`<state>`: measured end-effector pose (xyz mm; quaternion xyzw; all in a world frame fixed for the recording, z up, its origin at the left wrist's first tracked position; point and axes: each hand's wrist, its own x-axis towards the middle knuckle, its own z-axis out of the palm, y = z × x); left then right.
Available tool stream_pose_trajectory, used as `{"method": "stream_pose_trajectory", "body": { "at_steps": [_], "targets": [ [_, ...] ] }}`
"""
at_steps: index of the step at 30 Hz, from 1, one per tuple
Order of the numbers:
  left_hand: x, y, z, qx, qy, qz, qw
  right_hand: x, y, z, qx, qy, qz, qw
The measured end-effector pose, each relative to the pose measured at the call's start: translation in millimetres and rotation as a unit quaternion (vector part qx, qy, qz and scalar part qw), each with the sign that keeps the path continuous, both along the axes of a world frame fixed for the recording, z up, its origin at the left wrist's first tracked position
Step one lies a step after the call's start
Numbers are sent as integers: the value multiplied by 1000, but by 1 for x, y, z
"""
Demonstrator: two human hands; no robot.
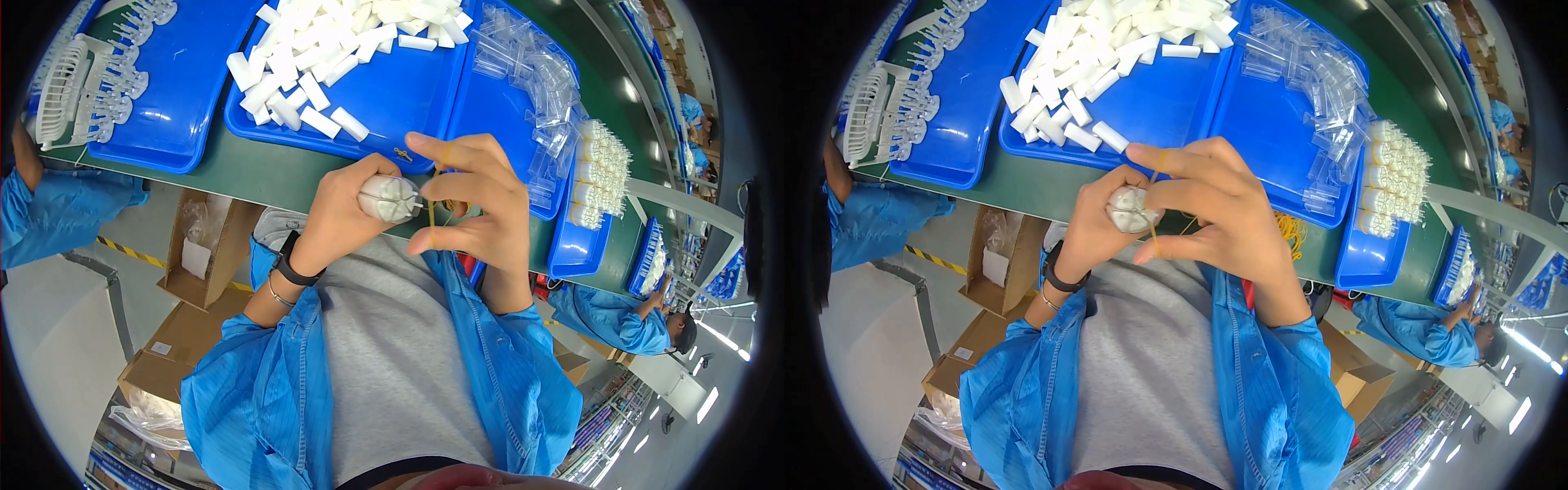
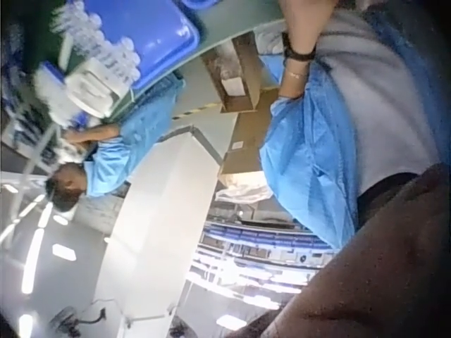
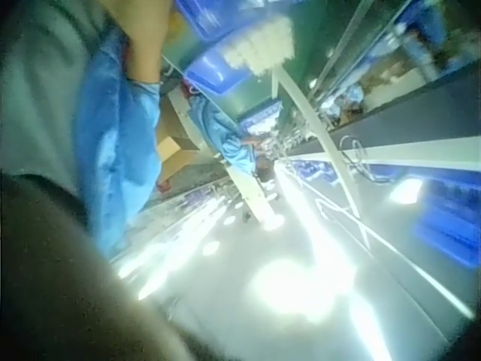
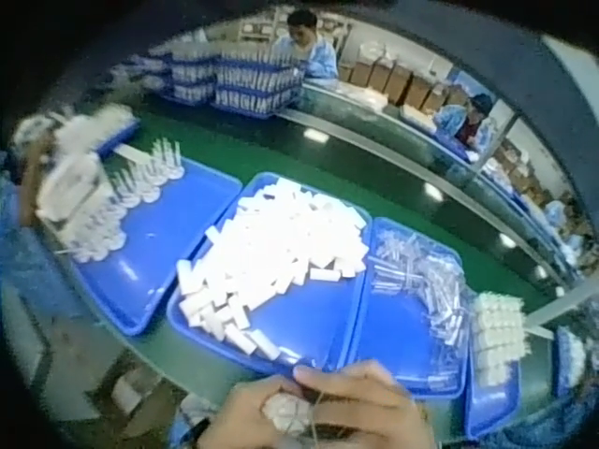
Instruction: The person assembles components by placing foam pieces onto the prongs of plastic bases, sliding clear plastic sleeves over the foam, and securing the assembly with a rubber band.
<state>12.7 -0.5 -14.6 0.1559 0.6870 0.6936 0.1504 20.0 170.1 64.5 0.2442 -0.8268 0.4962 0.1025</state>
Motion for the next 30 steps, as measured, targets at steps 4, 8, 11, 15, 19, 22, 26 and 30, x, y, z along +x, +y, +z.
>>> {"method": "stream_pose_trajectory", "body": {
  "at_steps": [4,8,11,15,19,22,26,30],
  "targets": [
    [1,0,-1,-151,107,1,983,3,-13,13,230,3,41,972],
    [-1,-2,-3,-136,122,-40,982,-2,-12,11,240,-87,102,961],
    [2,-10,-1,70,-51,-76,993,-4,2,5,124,-131,76,981],
    [-7,-19,14,151,-220,-90,959,2,24,-11,182,5,51,982],
    [-4,-13,7,277,-282,-131,909,13,19,-18,-151,-88,154,972],
    [-3,-9,12,272,-244,-126,922,17,9,-37,-453,-152,246,843],
    [-6,-1,7,185,-70,-91,976,24,11,-57,-616,-312,167,703],
    [-10,-2,3,1,100,25,995,11,9,-29,-384,-356,126,843]
  ]
}}
